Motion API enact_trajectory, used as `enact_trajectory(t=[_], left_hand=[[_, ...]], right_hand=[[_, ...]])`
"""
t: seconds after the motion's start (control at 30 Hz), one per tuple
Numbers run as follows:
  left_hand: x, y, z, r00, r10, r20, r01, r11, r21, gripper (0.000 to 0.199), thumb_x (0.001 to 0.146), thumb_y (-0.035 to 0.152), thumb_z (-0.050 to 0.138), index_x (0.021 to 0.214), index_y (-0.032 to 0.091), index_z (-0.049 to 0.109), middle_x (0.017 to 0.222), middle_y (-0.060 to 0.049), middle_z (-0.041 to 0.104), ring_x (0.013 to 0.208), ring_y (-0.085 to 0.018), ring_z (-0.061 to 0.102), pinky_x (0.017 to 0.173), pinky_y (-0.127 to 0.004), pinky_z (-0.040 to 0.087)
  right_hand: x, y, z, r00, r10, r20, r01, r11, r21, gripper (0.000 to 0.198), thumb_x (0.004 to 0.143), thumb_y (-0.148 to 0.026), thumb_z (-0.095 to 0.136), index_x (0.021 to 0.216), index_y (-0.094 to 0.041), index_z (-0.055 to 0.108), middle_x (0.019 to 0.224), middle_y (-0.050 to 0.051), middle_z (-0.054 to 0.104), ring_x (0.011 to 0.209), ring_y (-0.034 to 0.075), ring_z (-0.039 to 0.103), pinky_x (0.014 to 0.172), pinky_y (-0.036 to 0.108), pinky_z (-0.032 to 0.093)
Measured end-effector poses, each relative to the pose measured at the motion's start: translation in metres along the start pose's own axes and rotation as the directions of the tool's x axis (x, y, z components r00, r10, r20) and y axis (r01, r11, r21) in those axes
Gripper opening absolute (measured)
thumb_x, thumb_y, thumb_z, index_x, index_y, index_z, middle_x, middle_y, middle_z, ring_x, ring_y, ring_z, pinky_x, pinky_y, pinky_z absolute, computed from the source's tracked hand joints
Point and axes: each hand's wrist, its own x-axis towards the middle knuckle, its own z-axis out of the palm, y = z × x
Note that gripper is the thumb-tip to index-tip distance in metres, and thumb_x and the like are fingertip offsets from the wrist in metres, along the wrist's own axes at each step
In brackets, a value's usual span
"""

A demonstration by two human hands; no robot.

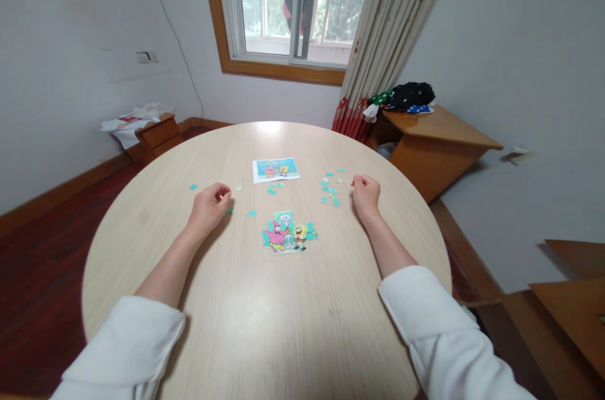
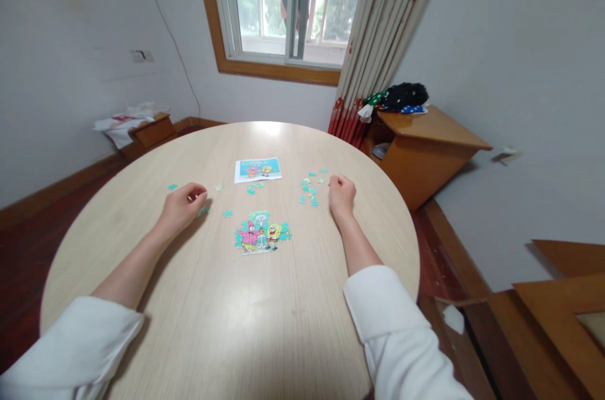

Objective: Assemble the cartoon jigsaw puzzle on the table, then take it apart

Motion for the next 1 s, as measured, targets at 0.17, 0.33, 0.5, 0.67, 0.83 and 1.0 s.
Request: enact_trajectory(t=[0.17, 0.33, 0.5, 0.67, 0.83, 1.0], left_hand=[[0.001, -0.004, 0.002, 1.000, 0.000, -0.016, -0.001, 0.999, -0.041, 0.028, 0.073, 0.031, 0.049, 0.093, 0.015, 0.063, 0.071, -0.003, 0.063, 0.062, -0.015, 0.053, 0.065, -0.027, 0.042], [0.000, -0.004, 0.002, 1.000, 0.014, -0.003, -0.014, 0.999, -0.053, 0.032, 0.073, 0.031, 0.050, 0.097, 0.016, 0.065, 0.071, -0.002, 0.064, 0.061, -0.014, 0.053, 0.066, -0.027, 0.043], [-0.001, -0.001, 0.003, 0.999, 0.015, 0.030, -0.014, 0.998, -0.053, 0.030, 0.072, 0.031, 0.049, 0.091, 0.016, 0.066, 0.070, -0.003, 0.064, 0.061, -0.015, 0.053, 0.064, -0.027, 0.042], [-0.002, -0.002, 0.004, 0.999, 0.009, 0.048, -0.007, 0.999, -0.051, 0.031, 0.072, 0.034, 0.049, 0.091, 0.016, 0.065, 0.070, -0.003, 0.063, 0.060, -0.015, 0.052, 0.063, -0.027, 0.042], [-0.001, -0.005, 0.005, 0.999, 0.009, 0.049, -0.007, 0.999, -0.037, 0.031, 0.071, 0.035, 0.049, 0.090, 0.016, 0.065, 0.068, -0.003, 0.062, 0.062, -0.015, 0.052, 0.063, -0.027, 0.041], [-0.001, -0.004, 0.005, 0.998, -0.004, 0.059, 0.006, 1.000, -0.030, 0.030, 0.071, 0.035, 0.050, 0.089, 0.016, 0.065, 0.069, -0.002, 0.062, 0.061, -0.015, 0.052, 0.064, -0.027, 0.042]], right_hand=[[0.013, 0.013, -0.013, 0.991, 0.094, -0.098, -0.104, 0.990, -0.097, 0.020, 0.070, -0.023, 0.044, 0.051, -0.019, 0.047, 0.045, -0.005, 0.038, 0.051, 0.013, 0.039, 0.052, 0.026, 0.027], [0.014, 0.016, -0.014, 0.998, 0.057, -0.005, -0.056, 0.965, -0.255, 0.019, 0.074, -0.025, 0.046, 0.064, -0.017, 0.059, 0.059, 0.002, 0.057, 0.064, 0.018, 0.052, 0.064, 0.029, 0.037], [0.006, 0.016, -0.004, 0.940, -0.172, 0.294, 0.295, 0.843, -0.450, 0.034, 0.074, -0.015, 0.044, 0.098, -0.019, 0.069, 0.112, 0.011, 0.066, 0.107, 0.026, 0.055, 0.093, 0.043, 0.032], [0.003, 0.017, 0.000, 0.863, -0.152, 0.482, 0.412, 0.764, -0.497, 0.042, 0.080, -0.012, 0.039, 0.110, -0.023, 0.065, 0.130, 0.009, 0.059, 0.122, 0.023, 0.049, 0.099, 0.045, 0.025], [0.002, 0.016, -0.001, 0.873, -0.141, 0.467, 0.392, 0.773, -0.498, 0.035, 0.082, -0.017, 0.040, 0.102, -0.023, 0.068, 0.122, 0.009, 0.064, 0.116, 0.023, 0.052, 0.097, 0.044, 0.024], [0.003, 0.009, -0.005, 0.896, -0.170, 0.410, 0.375, 0.783, -0.496, 0.023, 0.079, -0.026, 0.048, 0.082, -0.020, 0.070, 0.100, 0.008, 0.071, 0.097, 0.022, 0.059, 0.090, 0.040, 0.028]])
